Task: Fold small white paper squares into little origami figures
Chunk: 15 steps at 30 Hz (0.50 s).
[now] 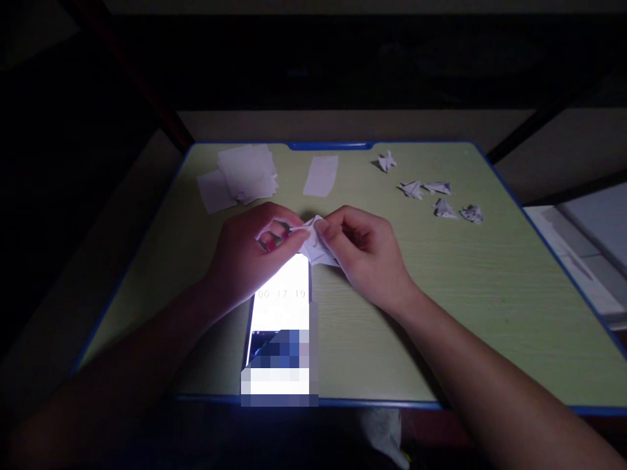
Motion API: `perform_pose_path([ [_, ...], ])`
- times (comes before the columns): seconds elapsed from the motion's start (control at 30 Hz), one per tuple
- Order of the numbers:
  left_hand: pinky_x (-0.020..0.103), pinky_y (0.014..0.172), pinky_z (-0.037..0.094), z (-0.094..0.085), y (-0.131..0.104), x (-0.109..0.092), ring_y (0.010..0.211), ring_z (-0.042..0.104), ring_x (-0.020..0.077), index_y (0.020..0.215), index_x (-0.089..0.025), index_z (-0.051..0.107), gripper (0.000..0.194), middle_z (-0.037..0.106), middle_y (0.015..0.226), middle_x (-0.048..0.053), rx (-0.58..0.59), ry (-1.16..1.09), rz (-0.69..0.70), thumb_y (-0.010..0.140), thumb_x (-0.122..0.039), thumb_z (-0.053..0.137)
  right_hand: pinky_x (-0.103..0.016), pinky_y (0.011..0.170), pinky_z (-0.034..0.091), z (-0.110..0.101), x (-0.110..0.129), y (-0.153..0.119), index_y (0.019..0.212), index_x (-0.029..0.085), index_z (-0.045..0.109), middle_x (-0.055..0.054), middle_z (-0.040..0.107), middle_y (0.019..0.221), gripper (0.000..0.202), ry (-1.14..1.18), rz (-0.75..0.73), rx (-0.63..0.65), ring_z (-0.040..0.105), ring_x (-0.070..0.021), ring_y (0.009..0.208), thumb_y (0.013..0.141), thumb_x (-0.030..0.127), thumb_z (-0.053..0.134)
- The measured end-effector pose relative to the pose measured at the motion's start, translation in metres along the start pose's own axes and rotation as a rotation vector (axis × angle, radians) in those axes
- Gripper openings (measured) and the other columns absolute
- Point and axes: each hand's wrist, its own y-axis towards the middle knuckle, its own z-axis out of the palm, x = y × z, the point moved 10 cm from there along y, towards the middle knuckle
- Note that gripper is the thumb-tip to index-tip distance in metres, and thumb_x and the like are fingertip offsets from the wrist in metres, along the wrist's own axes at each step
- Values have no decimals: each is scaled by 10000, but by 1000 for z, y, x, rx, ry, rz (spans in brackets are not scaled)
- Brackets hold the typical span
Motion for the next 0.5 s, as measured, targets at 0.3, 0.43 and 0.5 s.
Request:
perform_pose_path([
  [0.3, 155, 504, 445, 4, 1, 20, 581, 583, 63, 760, -143, 594, 74, 651, 674, -14, -35, -266, -240, 714, -116, 646, -224, 458, 289, 1, -7, 2, 706, 158, 608, 29, 512, 570, 163, 14, 50, 5, 409, -75, 515, 818, 275, 594],
  [0.43, 177, 515, 452, 12, 0, 24, 569, 562, 72, 789, -138, 610, 53, 627, 651, -12, 25, -371, -287, 736, -143, 610, -218, 451, 293, 4, -4, 1, 701, 145, 615, 22, 524, 572, 160, -41, 55, 25, 418, -75, 511, 803, 267, 598],
  [0.5, 177, 523, 446, 12, 1, 22, 577, 555, 72, 761, -137, 603, 26, 614, 646, -14, 33, -361, -265, 741, -154, 604, -219, 459, 309, 6, -1, 0, 704, 143, 617, 16, 534, 583, 151, -62, 44, 39, 433, -80, 521, 801, 257, 592],
])
